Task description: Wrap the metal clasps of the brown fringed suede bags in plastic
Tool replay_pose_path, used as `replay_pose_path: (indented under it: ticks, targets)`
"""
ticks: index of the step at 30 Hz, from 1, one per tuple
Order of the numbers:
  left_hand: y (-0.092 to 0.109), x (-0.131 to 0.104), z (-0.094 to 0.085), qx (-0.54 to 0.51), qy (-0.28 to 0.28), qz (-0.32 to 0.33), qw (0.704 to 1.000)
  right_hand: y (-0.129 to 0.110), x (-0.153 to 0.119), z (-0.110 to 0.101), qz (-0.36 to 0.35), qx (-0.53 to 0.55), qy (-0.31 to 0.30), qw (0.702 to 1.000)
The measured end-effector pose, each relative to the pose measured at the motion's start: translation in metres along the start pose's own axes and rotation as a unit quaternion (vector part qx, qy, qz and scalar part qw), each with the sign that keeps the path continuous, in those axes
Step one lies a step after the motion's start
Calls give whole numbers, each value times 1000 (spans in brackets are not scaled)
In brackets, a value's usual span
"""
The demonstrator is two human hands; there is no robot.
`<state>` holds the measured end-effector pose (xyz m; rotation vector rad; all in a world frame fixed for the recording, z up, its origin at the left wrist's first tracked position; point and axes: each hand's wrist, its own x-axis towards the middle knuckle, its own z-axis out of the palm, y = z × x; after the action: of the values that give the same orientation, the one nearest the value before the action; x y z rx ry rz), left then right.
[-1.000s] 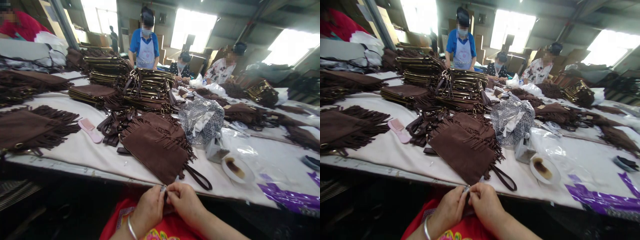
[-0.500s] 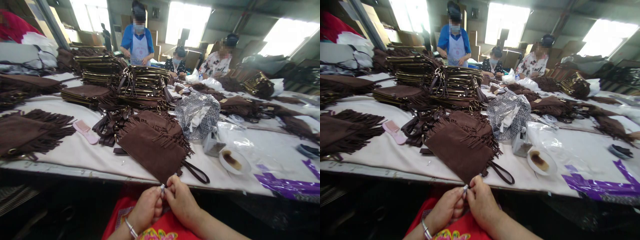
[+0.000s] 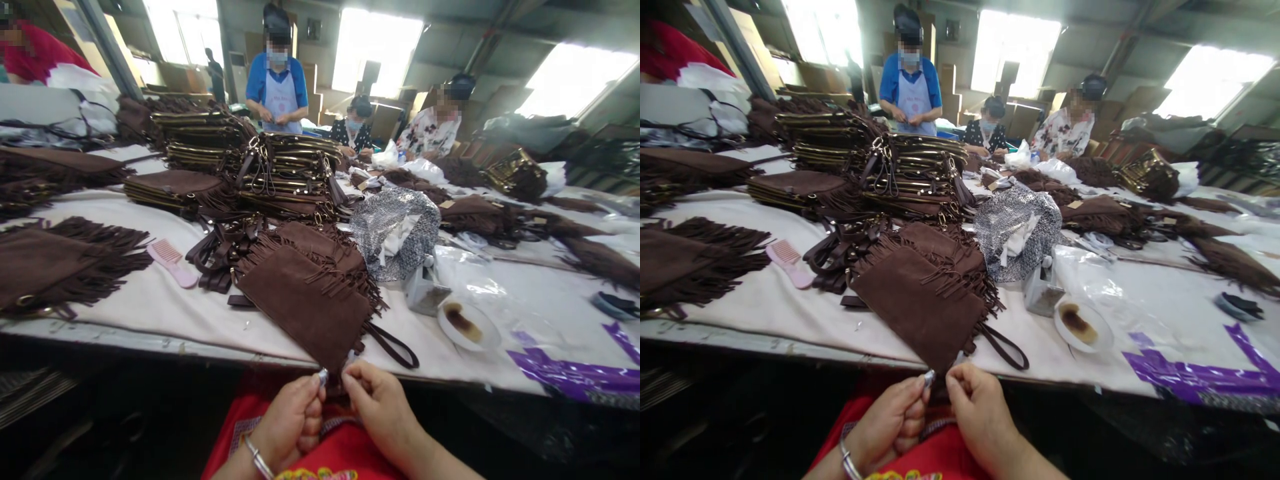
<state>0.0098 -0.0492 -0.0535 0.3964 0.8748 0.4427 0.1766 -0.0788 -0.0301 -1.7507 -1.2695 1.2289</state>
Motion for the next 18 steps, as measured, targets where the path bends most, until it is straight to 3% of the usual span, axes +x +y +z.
replay_pose_path:
  ticks: [4, 7, 10, 12, 14, 16, 18]
  targets:
    - [-5, 0, 1, 78, 28, 35, 996, -7, -2, 8, 68, 78, -76, 992]
    - [-8, -1, 2, 200, 84, 122, 968, -7, 1, 16, 151, 193, -113, 963]
    - [-9, -5, 2, 367, 135, 234, 890, -1, 4, 23, 237, 343, -129, 900]
    - [-9, -8, 0, 457, 132, 277, 835, 5, 6, 26, 249, 424, -155, 857]
    - [-9, -9, -2, 502, 107, 304, 803, 11, 6, 29, 242, 485, -186, 819]
    - [-10, -9, -2, 500, 90, 316, 802, 17, 7, 31, 230, 528, -212, 789]
    - [-10, -7, -2, 463, 90, 309, 826, 21, 8, 33, 225, 549, -231, 771]
